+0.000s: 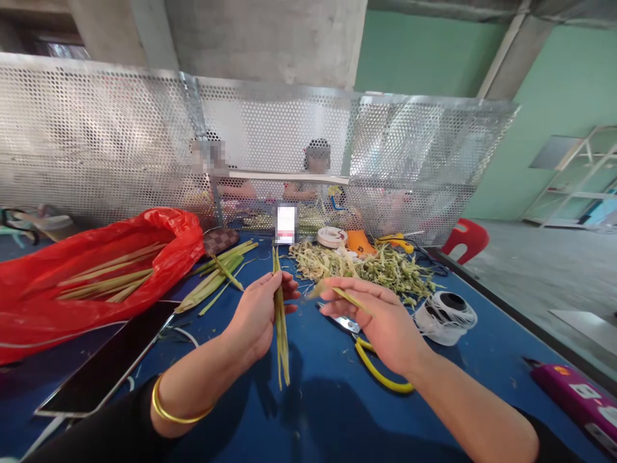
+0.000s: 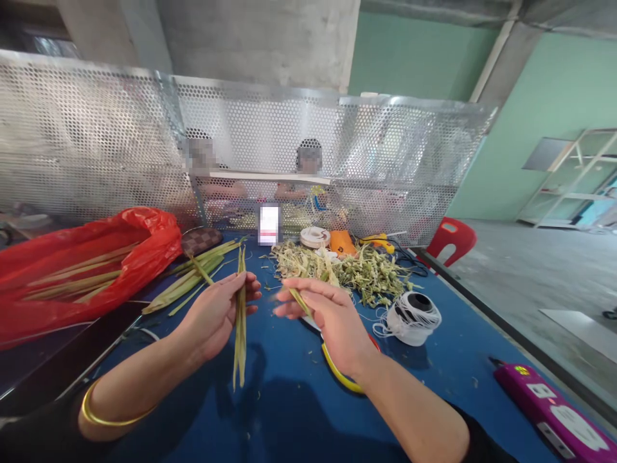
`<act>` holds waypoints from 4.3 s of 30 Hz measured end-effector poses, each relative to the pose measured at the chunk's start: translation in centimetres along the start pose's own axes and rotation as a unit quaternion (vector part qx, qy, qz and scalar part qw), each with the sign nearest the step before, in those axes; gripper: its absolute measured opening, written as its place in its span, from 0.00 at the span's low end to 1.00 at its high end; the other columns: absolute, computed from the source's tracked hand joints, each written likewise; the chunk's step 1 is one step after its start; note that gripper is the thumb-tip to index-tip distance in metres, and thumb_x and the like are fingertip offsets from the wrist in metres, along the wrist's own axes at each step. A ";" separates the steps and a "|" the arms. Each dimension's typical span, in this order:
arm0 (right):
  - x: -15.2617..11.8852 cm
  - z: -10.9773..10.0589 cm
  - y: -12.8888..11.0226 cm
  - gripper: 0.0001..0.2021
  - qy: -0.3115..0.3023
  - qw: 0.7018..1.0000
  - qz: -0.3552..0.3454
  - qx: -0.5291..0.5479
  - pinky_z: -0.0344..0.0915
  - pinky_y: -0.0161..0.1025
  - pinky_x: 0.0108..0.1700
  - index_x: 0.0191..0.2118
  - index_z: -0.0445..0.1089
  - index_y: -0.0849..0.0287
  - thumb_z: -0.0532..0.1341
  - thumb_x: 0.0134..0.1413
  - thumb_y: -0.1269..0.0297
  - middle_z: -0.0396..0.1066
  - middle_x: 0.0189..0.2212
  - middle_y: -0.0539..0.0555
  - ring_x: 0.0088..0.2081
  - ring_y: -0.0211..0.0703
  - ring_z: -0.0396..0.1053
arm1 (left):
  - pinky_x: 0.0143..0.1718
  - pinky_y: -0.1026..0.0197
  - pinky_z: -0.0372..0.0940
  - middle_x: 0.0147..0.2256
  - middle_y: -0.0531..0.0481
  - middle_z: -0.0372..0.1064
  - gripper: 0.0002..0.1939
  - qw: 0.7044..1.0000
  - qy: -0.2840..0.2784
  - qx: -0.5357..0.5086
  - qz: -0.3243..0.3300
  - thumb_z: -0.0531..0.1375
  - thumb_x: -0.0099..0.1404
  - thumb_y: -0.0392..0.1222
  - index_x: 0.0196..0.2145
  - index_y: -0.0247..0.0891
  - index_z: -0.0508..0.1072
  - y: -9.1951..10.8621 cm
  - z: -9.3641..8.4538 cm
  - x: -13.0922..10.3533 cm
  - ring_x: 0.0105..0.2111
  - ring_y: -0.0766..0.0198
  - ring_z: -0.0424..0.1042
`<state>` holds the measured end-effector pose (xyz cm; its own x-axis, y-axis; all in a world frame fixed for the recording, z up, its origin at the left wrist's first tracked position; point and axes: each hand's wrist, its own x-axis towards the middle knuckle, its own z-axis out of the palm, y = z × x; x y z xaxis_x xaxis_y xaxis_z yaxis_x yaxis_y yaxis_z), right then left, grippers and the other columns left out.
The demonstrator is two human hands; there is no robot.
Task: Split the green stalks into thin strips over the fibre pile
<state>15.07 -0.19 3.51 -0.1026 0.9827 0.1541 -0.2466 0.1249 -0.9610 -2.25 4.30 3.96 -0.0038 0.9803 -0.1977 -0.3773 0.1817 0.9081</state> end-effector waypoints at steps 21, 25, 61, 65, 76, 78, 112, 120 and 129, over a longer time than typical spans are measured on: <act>-0.8 1.3 1.2 0.10 0.091 0.972 -0.024 -0.215 0.61 0.34 0.29 0.32 0.62 0.56 0.64 0.47 0.63 0.68 0.21 0.45 0.25 0.37 0.64 | 0.35 0.64 0.63 0.32 0.46 0.74 0.11 0.982 -0.168 0.088 -0.009 0.61 0.59 0.44 0.35 0.34 0.78 -1.7 1.2 -3.2 0.30 0.65 0.68; -0.8 1.4 1.3 0.13 0.085 0.977 -0.011 -0.196 0.62 0.34 0.29 0.33 0.57 0.55 0.65 0.47 0.63 0.69 0.20 0.44 0.25 0.37 0.66 | 0.35 0.66 0.62 0.31 0.46 0.74 0.13 0.980 -0.185 0.058 -0.036 0.62 0.59 0.45 0.37 0.34 0.78 -1.9 1.2 -3.3 0.30 0.65 0.68; -1.6 2.6 4.6 0.08 -0.091 0.984 0.115 -0.100 0.68 0.38 0.37 0.35 0.77 0.60 0.62 0.48 0.66 0.74 0.27 0.52 0.28 0.37 0.70 | 0.17 0.72 0.52 0.20 0.58 0.53 0.10 0.970 -0.160 -0.185 -0.001 0.51 0.66 0.31 0.28 0.34 0.67 1.7 0.2 -0.6 0.16 0.75 0.54; -1.6 2.5 4.7 0.08 -0.104 0.984 0.126 -0.065 0.68 0.39 0.38 0.35 0.76 0.61 0.62 0.48 0.66 0.74 0.28 0.52 0.29 0.37 0.70 | 0.17 0.72 0.52 0.20 0.58 0.53 0.11 0.970 -0.159 -0.185 0.000 0.49 0.67 0.31 0.28 0.34 0.66 1.6 0.3 -0.5 0.16 0.76 0.54; -1.9 2.8 4.2 0.08 -0.112 0.979 0.154 -0.075 0.67 0.39 0.36 0.34 0.71 0.62 0.63 0.49 0.63 0.74 0.27 0.51 0.26 0.36 0.70 | 0.17 0.72 0.51 0.20 0.59 0.52 0.10 0.974 -0.152 -0.169 0.004 0.50 0.66 0.32 0.28 0.34 0.66 1.9 0.2 -0.4 0.16 0.76 0.53; -1.7 2.6 4.1 0.09 -0.126 0.977 0.130 -0.112 0.67 0.39 0.38 0.36 0.71 0.61 0.63 0.49 0.62 0.75 0.30 0.52 0.29 0.38 0.71 | 0.16 0.72 0.48 0.20 0.59 0.51 0.09 0.978 -0.153 -0.139 0.002 0.51 0.66 0.33 0.28 0.34 0.66 1.8 0.2 -0.6 0.16 0.76 0.51; -0.9 0.9 -0.7 0.02 0.059 0.993 -0.043 -0.096 0.61 0.35 0.28 0.25 0.74 0.57 0.66 0.42 0.66 0.66 0.18 0.46 0.23 0.35 0.62 | 0.21 0.68 0.49 0.23 0.53 0.63 0.13 0.944 -0.272 0.187 -0.022 0.56 0.62 0.50 0.32 0.36 0.72 -0.6 1.4 -4.9 0.19 0.72 0.54; -1.0 0.8 -1.5 0.04 0.008 0.998 -0.031 -0.060 0.65 0.38 0.32 0.23 0.73 0.58 0.67 0.41 0.65 0.67 0.19 0.46 0.24 0.35 0.65 | 0.21 0.67 0.51 0.23 0.50 0.67 0.14 0.914 -0.280 0.288 0.056 0.59 0.60 0.49 0.25 0.36 0.75 0.5 1.6 -5.0 0.19 0.69 0.56; 0.5 -4.0 -3.9 0.08 -0.012 0.904 -0.086 -0.419 0.65 0.40 0.41 0.39 0.75 0.54 0.61 0.53 0.63 0.75 0.36 0.51 0.37 0.41 0.71 | 0.22 0.71 0.54 0.20 0.54 0.61 0.10 0.945 -0.245 0.212 -0.045 0.60 0.59 0.45 0.26 0.35 0.73 0.2 1.1 -3.4 0.20 0.72 0.58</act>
<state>19.84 0.36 6.41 -0.1558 0.9368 0.3132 0.5543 0.3453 -0.7573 -1.28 1.04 5.19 0.4796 0.8587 -0.1804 0.0502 0.1783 0.9827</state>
